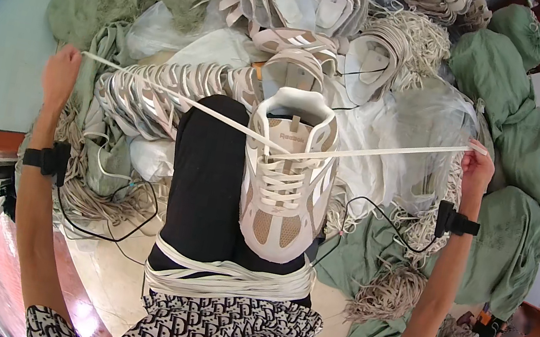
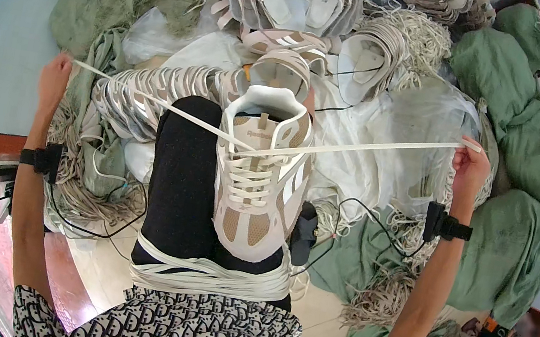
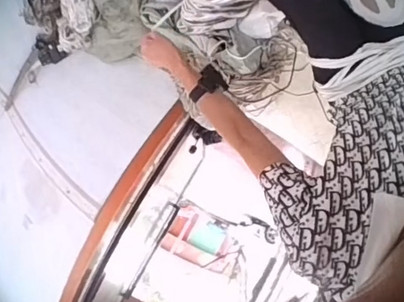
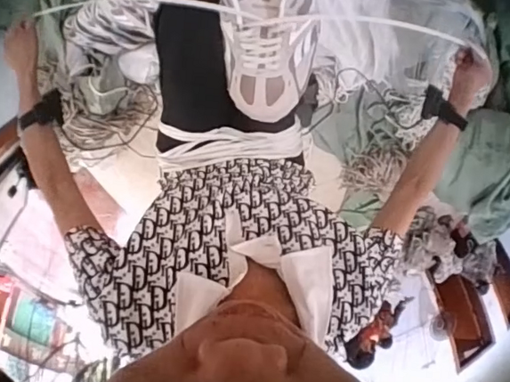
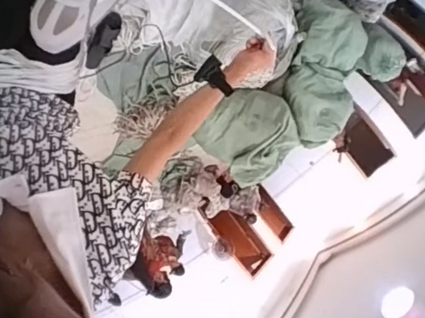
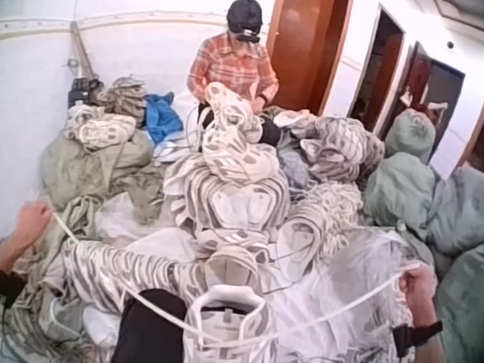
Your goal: The recorder is lacing a white and tan athletic shoe while sitting among many shoe components.
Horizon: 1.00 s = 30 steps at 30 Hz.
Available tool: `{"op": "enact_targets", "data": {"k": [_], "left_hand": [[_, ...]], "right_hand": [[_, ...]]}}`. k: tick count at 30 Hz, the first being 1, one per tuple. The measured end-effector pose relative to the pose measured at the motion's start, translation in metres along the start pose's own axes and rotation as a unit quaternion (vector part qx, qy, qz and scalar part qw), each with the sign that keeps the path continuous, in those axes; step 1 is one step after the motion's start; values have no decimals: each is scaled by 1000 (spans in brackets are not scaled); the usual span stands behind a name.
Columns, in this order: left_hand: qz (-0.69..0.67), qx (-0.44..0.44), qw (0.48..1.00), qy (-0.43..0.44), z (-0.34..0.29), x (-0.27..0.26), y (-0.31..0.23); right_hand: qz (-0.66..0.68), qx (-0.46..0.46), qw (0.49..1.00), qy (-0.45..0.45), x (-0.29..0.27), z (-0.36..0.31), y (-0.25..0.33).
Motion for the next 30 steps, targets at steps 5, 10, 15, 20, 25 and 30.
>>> {"op": "enact_targets", "data": {"k": [5,10,15,20,25,30], "left_hand": [[82,269,956,-86,-23,5,-85],[-272,429,861,-14,-83,-38,-262],[-248,439,863,-36,-94,-23,-305],[-219,434,863,135,-79,-1,-308],[-221,437,851,187,-76,3,-311],[-332,422,842,58,-70,-11,-304]], "right_hand": [[-582,-77,809,-35,11,6,-30],[-233,-76,960,136,135,-91,-1],[-289,-232,844,388,250,-167,9],[-408,-253,799,362,258,-167,2],[-478,-417,710,308,266,-178,2],[-507,-496,662,243,252,-183,9]]}}
Point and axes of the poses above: each hand's wrist, its own z-axis towards the middle knuckle, its own x-axis out of the palm, y = z × x, the point moved 3 cm from there along z, towards the middle knuckle, and after that the axes turned 12 degrees about x, right-handed, at the moved point
